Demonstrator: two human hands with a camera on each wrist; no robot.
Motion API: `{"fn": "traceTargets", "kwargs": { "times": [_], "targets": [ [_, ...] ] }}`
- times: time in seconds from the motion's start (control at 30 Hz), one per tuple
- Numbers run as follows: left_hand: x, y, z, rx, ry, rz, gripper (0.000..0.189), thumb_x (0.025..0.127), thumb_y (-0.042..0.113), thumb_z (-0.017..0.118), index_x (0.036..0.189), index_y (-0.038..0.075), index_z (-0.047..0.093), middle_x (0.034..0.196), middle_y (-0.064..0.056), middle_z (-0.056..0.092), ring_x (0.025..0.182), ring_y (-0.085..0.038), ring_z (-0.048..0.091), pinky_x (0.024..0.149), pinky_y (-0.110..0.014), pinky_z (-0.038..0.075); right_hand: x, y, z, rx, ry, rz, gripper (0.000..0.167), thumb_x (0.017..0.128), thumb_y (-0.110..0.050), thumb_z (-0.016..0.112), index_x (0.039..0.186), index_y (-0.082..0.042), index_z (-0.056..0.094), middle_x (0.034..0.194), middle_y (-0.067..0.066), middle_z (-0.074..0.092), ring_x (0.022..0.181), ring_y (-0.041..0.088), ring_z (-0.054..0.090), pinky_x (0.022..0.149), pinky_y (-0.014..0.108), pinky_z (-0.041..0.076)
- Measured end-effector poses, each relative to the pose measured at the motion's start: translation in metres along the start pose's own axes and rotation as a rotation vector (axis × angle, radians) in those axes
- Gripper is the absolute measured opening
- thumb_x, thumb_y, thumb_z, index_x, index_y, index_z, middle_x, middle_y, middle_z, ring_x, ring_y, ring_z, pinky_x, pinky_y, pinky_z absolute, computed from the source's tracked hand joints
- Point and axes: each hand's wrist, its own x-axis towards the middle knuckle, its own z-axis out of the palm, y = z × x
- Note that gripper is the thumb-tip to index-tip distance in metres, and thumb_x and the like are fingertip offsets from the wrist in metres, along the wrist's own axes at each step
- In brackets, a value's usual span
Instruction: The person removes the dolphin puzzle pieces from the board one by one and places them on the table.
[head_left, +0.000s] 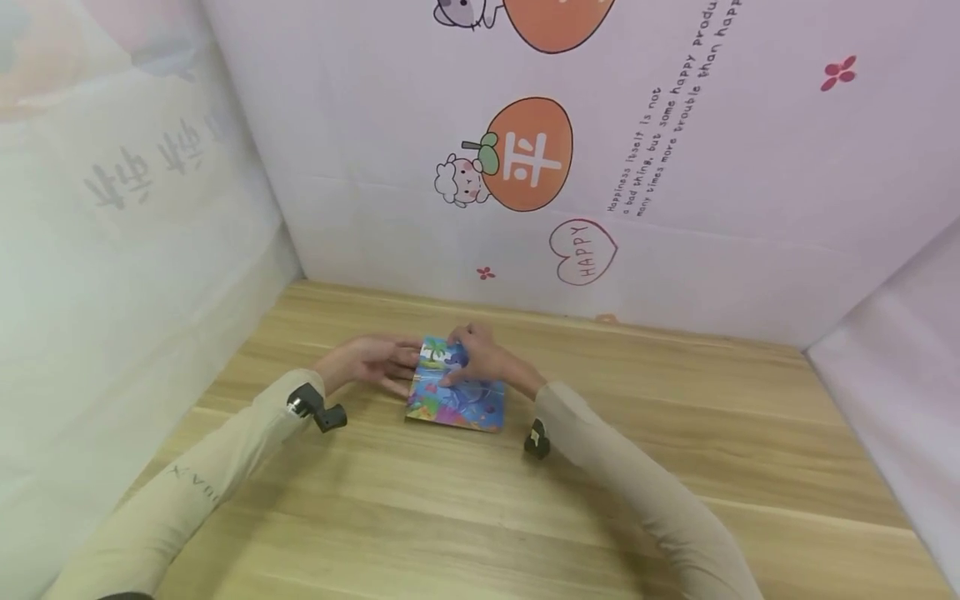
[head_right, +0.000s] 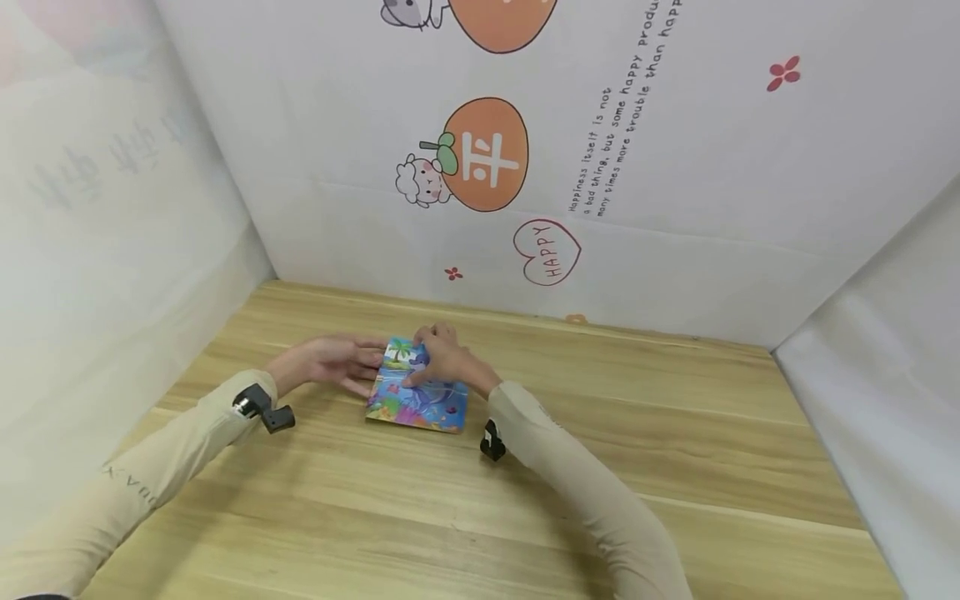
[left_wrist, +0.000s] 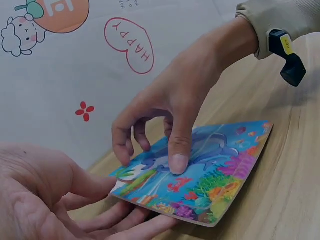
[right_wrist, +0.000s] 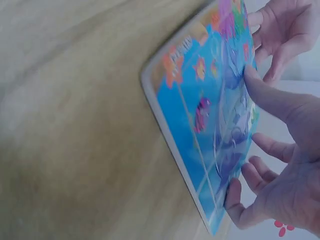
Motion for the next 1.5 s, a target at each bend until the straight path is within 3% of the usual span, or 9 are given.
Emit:
{"fn": "traceTargets", "kwargs": {
  "times": [0.23,0.4,0.53,0.67,0.8,0.93,1.13,1.37,1.5],
  "targets": [
    [-0.001,-0.018,-0.006,0.067,0.099,0.057,0.064,0.108,0.006,0.054,0.164,0.001,0.024,0.145,-0.031,0.056,0.115,-0.033,0.07,0.092,-0.046,0.066,0.004,-0.01,0.015,0.055,0.07,0.043,0.055,0.087,-0.032,0.087,0.128,-0.007,0.06,0.135,0.014,0.053,0.129,0.035,0.046,0.109,0.066,0.044],
    [-0.007,-0.031,-0.008,0.104,0.168,0.104,0.069,0.105,0.003,0.06,0.163,-0.002,0.024,0.135,-0.029,0.063,0.095,-0.022,0.075,0.084,-0.039,0.068,0.01,-0.014,0.023,0.084,0.09,0.047,0.049,0.087,-0.032,0.088,0.123,-0.009,0.062,0.133,0.011,0.058,0.129,0.035,0.047,0.109,0.064,0.042],
    [-0.006,-0.037,0.0,0.137,0.224,0.147,0.07,0.099,0.001,0.067,0.159,-0.003,0.031,0.13,-0.028,0.065,0.085,-0.018,0.074,0.075,-0.035,0.069,0.01,-0.013,0.026,0.117,0.091,0.044,0.046,0.088,-0.026,0.086,0.122,-0.008,0.061,0.13,0.011,0.057,0.126,0.033,0.047,0.11,0.061,0.042],
    [0.0,-0.043,0.012,0.158,0.256,0.157,0.071,0.097,0.0,0.071,0.157,-0.003,0.033,0.13,-0.026,0.063,0.084,-0.018,0.073,0.072,-0.034,0.069,0.004,-0.006,0.029,0.14,0.096,0.032,0.044,0.088,-0.019,0.086,0.119,-0.004,0.059,0.125,0.013,0.058,0.122,0.033,0.049,0.109,0.057,0.044],
    [0.006,-0.047,0.019,0.155,0.262,0.162,0.071,0.097,0.001,0.071,0.157,-0.002,0.033,0.132,-0.026,0.061,0.089,-0.02,0.072,0.072,-0.035,0.069,-0.001,-0.001,0.031,0.148,0.099,0.072,0.048,0.088,-0.022,0.087,0.12,-0.005,0.056,0.125,0.012,0.058,0.124,0.035,0.048,0.11,0.066,0.038],
    [0.006,-0.044,0.019,0.152,0.283,0.176,0.069,0.096,-0.001,0.071,0.156,-0.002,0.036,0.129,-0.025,0.062,0.086,-0.02,0.071,0.071,-0.034,0.069,0.0,0.0,0.03,0.174,0.118,0.084,0.046,0.089,-0.021,0.086,0.119,-0.008,0.054,0.127,0.013,0.06,0.126,0.036,0.049,0.109,0.067,0.035],
    [0.007,-0.037,0.016,0.17,0.309,0.164,0.068,0.096,0.0,0.071,0.156,-0.001,0.038,0.132,-0.026,0.06,0.081,-0.019,0.071,0.07,-0.034,0.069,0.003,0.0,0.029,0.21,0.181,0.031,0.038,0.091,-0.014,0.082,0.116,-0.008,0.054,0.126,0.013,0.063,0.126,0.037,0.054,0.107,0.063,0.034],
    [0.011,-0.032,0.018,0.19,0.303,0.186,0.068,0.097,0.003,0.072,0.155,-0.001,0.038,0.135,-0.027,0.056,0.08,-0.019,0.071,0.069,-0.032,0.069,0.001,0.002,0.027,0.32,0.28,-0.075,0.034,0.091,-0.001,0.079,0.12,0.004,0.063,0.116,0.018,0.064,0.105,0.035,0.063,0.094,0.046,0.059],
    [0.01,-0.03,0.019,0.205,0.306,0.19,0.069,0.097,0.004,0.072,0.156,-0.001,0.037,0.137,-0.028,0.054,0.08,-0.02,0.072,0.069,-0.032,0.069,0.0,0.003,0.027,0.298,0.302,-0.077,0.036,0.092,-0.007,0.08,0.124,0.003,0.068,0.123,0.019,0.066,0.113,0.035,0.061,0.1,0.048,0.058]
  ]
}}
